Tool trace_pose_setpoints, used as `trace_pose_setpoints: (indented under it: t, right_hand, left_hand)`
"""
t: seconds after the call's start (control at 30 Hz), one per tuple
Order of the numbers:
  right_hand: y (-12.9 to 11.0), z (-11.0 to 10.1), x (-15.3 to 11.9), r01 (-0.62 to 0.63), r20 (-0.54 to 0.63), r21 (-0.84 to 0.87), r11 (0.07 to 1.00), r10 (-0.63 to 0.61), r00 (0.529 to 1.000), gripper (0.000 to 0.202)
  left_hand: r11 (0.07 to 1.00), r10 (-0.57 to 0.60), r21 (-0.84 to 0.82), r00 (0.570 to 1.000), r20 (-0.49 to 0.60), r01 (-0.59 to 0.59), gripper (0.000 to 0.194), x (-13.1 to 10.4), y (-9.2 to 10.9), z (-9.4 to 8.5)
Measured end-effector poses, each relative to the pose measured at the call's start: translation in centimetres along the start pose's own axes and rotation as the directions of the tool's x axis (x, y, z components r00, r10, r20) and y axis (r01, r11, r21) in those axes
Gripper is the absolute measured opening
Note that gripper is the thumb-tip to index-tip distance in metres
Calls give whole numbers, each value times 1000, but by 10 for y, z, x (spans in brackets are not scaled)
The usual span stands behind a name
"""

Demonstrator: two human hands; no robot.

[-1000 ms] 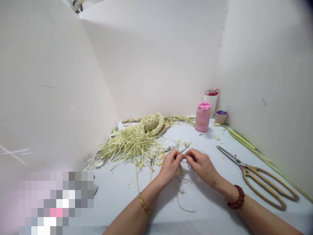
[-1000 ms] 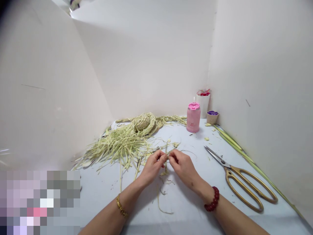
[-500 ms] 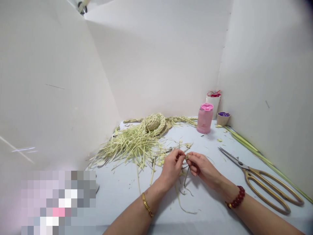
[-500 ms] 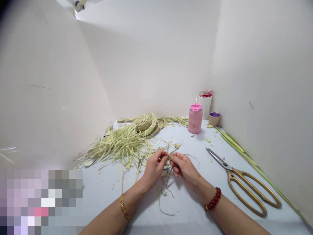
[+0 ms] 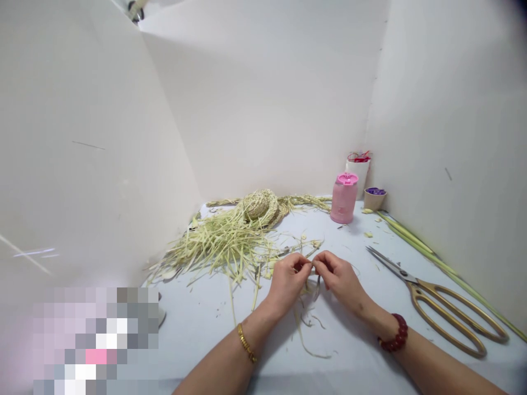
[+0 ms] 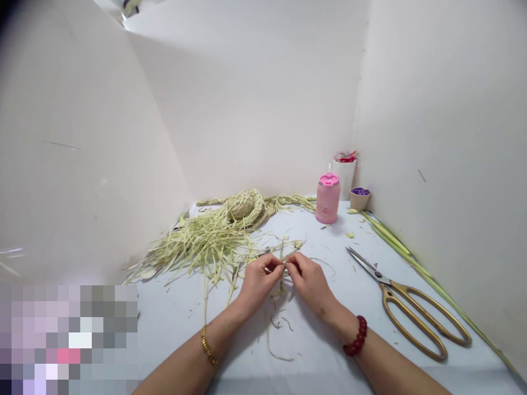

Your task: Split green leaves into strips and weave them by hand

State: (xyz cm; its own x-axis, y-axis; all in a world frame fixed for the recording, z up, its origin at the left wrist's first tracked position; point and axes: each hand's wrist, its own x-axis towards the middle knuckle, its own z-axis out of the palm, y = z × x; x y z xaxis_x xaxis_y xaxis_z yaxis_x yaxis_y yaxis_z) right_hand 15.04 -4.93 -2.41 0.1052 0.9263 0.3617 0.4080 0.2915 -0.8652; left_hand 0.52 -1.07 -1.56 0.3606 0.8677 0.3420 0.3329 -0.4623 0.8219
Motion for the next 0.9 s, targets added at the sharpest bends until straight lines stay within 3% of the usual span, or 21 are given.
trace_pose_setpoints:
  t: [0.13, 0.23, 0.37, 0.5, 0.67, 0.8, 0.9]
  right_hand:
    - [9, -2, 1, 237, 45, -419, 876, -240, 970, 18]
    - [15, -1, 1, 306, 102, -577, 757, -306, 947, 19]
    - [13, -3, 1, 384, 155, -630, 675, -376, 914, 22]
    - [7, -5, 2, 383, 127, -534, 754, -376, 918, 21]
    - [14, -9, 7, 322, 73, -372, 871, -318, 945, 14]
    - [20, -12, 8, 306, 46, -379, 874, -312, 949, 14]
    - [22, -10, 4, 325, 81, -399, 858, -319, 944, 16]
  left_hand:
    - [999, -34, -37, 999, 17, 34, 9, 2, -2, 0]
    - [968, -161, -179, 982, 103, 177, 5, 5, -1, 0]
    - [837, -280, -377, 902, 328, 397, 14, 6, 5, -3]
    - [764, -297, -432, 856, 423, 479, 16, 6, 9, -5]
    - [821, -294, -402, 903, 313, 406, 12, 9, 4, -5]
    - [868, -296, -333, 922, 250, 369, 14, 10, 1, -4]
    - [945, -228, -202, 962, 149, 255, 12, 7, 0, -4]
